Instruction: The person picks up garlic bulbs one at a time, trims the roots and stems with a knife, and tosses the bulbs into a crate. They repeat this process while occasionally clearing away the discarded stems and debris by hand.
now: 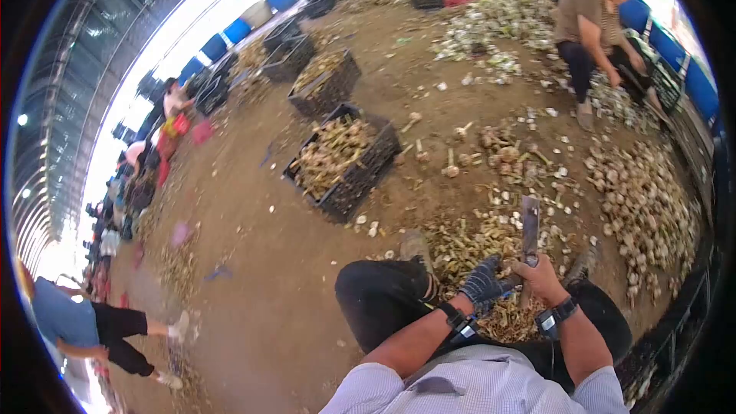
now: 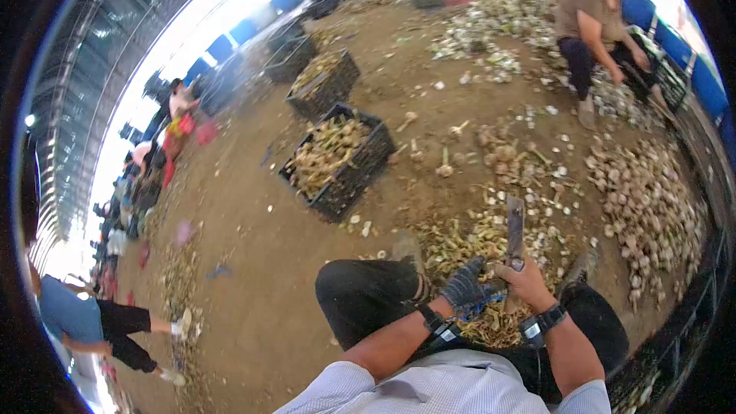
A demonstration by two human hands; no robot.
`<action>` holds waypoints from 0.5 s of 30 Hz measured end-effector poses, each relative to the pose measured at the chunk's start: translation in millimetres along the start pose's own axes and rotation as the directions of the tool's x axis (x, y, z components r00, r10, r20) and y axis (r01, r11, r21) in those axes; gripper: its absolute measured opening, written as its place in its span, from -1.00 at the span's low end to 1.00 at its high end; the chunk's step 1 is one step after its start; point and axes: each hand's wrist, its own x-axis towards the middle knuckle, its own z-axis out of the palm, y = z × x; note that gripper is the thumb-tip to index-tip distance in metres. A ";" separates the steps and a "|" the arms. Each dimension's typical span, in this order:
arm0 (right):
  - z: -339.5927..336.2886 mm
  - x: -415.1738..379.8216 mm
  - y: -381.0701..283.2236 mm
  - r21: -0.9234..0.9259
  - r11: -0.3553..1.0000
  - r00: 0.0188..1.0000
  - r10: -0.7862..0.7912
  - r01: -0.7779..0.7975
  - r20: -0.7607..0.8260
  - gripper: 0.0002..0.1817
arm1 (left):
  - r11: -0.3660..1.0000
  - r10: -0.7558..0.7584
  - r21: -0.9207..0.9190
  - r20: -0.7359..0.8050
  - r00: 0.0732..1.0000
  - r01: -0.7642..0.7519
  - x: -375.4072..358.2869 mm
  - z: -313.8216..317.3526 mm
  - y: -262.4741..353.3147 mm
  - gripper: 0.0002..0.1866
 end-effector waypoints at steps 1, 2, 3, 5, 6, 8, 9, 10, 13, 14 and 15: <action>0.9 -10.5 -5.7 0.024 0.999 0.999 -0.036 0.035 0.035 -0.60 | 0.992 0.031 -0.124 0.066 0.997 -0.023 0.1 4.4 -0.7 -0.28; 1.4 -25.6 -13.9 -0.039 0.998 0.998 -0.050 0.049 -0.037 -0.53 | 0.969 0.067 -0.246 0.131 0.989 -0.033 2.8 11.9 -9.0 -0.31; -1.6 -31.1 -10.7 -0.082 0.994 0.994 -0.073 0.066 -0.076 -0.52 | 0.937 0.123 -0.341 0.123 0.985 -0.074 0.9 17.6 -11.3 -0.35; -5.6 -41.4 4.6 -0.166 0.984 0.984 -0.092 0.067 -0.150 -0.50 | 0.788 0.144 -0.615 0.165 0.976 -0.012 3.0 31.7 -24.6 -0.41; -6.2 -55.0 -18.6 -0.216 0.973 0.989 -0.105 0.081 -0.100 -0.43 | 0.640 0.111 -0.760 0.235 0.966 0.112 11.3 42.9 -40.5 -0.42; -13.2 -63.3 -0.3 -0.269 0.955 0.961 -0.186 0.128 -0.203 -0.37 | 0.474 0.111 -0.851 0.315 0.943 0.228 -0.8 47.1 -23.5 -0.45; -17.2 -65.0 14.1 -0.292 0.948 0.953 -0.200 0.129 -0.229 -0.42 | 0.489 0.138 -0.848 0.304 0.943 0.202 -9.1 24.6 2.3 -0.46; -20.7 -67.2 22.9 -0.317 0.939 0.943 -0.220 0.136 -0.249 -0.47 | 0.648 0.162 -0.753 0.286 0.944 0.117 -6.8 15.8 9.2 -0.45; -17.7 -88.8 -0.7 -0.514 0.846 0.944 -0.271 0.140 -0.189 -0.62 | 0.822 0.169 -0.569 0.264 0.950 0.012 -7.9 8.3 20.7 -0.46; -14.9 -94.0 -2.4 -0.533 0.829 0.937 -0.303 0.171 -0.171 -0.64 | 0.844 0.156 -0.536 0.251 0.955 0.003 -7.2 7.4 21.3 -0.47; -12.0 -97.6 -3.4 -0.550 0.809 0.929 -0.339 0.207 -0.148 -0.67 | 0.870 0.226 -0.486 0.251 0.941 -0.079 -5.7 7.0 17.4 -0.53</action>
